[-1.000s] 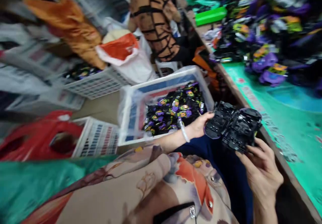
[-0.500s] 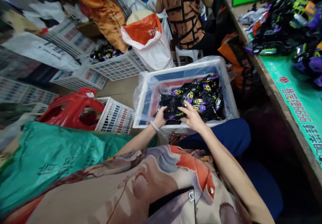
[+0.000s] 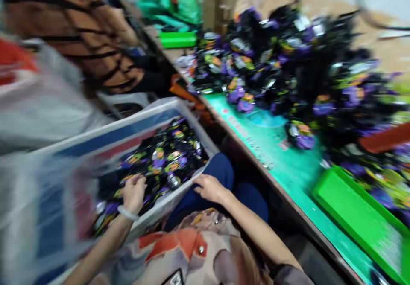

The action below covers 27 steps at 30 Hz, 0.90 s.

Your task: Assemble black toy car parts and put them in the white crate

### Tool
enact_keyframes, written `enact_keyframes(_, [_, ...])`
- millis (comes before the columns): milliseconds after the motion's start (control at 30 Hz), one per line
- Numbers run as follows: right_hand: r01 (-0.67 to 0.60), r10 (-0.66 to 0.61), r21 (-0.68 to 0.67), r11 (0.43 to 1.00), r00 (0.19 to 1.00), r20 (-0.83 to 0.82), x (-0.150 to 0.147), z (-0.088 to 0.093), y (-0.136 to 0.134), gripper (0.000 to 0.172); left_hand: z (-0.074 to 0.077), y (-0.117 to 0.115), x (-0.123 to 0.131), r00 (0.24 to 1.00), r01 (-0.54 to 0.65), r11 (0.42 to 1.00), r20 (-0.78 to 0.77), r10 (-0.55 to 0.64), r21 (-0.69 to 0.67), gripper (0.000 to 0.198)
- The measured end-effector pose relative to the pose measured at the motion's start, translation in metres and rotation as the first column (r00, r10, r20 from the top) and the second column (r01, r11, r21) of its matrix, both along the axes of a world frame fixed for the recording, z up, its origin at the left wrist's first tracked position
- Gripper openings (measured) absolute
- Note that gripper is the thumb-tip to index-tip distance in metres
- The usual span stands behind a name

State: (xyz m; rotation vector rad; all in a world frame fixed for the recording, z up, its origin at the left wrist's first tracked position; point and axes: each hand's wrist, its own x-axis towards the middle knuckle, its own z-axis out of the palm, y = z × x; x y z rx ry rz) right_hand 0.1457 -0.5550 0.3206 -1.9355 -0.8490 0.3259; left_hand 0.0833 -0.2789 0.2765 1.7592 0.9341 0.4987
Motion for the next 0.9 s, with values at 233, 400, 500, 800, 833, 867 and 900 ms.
enact_keyframes(233, [0.471,-0.444,0.011,0.882,0.824,0.351,0.019,0.099,-0.141,0.024,0.083,-0.139,0.123,0.683,0.656,0.744,0.316,-0.658,0.129,0.026])
enact_keyframes(400, [0.933,-0.672,-0.082,0.349,0.310,0.672,0.086,0.123,-0.232,0.034,0.142,-0.219,0.206,0.493,0.660,0.567,0.285,-0.822,0.494,0.026])
enact_keyframes(500, [0.949,-0.596,-0.266,0.168,0.313,0.740,0.115,0.120,-0.250,0.049,0.159,-0.248,0.246,0.566,0.619,0.491,0.085,-0.820,0.613,0.042])
enact_keyframes(800, [0.939,-0.712,-0.320,0.128,0.311,0.629,0.126,0.102,-0.250,0.056,0.164,-0.303,0.290,0.647,0.596,0.360,-0.163,-0.745,0.718,0.045])
enact_keyframes(833, [0.952,-0.772,-0.261,0.160,0.285,0.568,0.123,0.102,-0.251,0.056,0.162,-0.304,0.292,0.637,0.601,0.340,-0.175,-0.751,0.723,0.040])
enact_keyframes(867, [0.965,-0.845,-0.173,0.195,0.255,0.470,0.120,0.102,-0.253,0.056,0.160,-0.305,0.293,0.625,0.605,0.322,-0.184,-0.758,0.728,0.037])
enact_keyframes(900, [0.974,-0.920,-0.062,0.218,0.227,0.319,0.116,0.102,-0.254,0.056,0.159,-0.304,0.293,0.619,0.606,0.314,-0.186,-0.763,0.731,0.036])
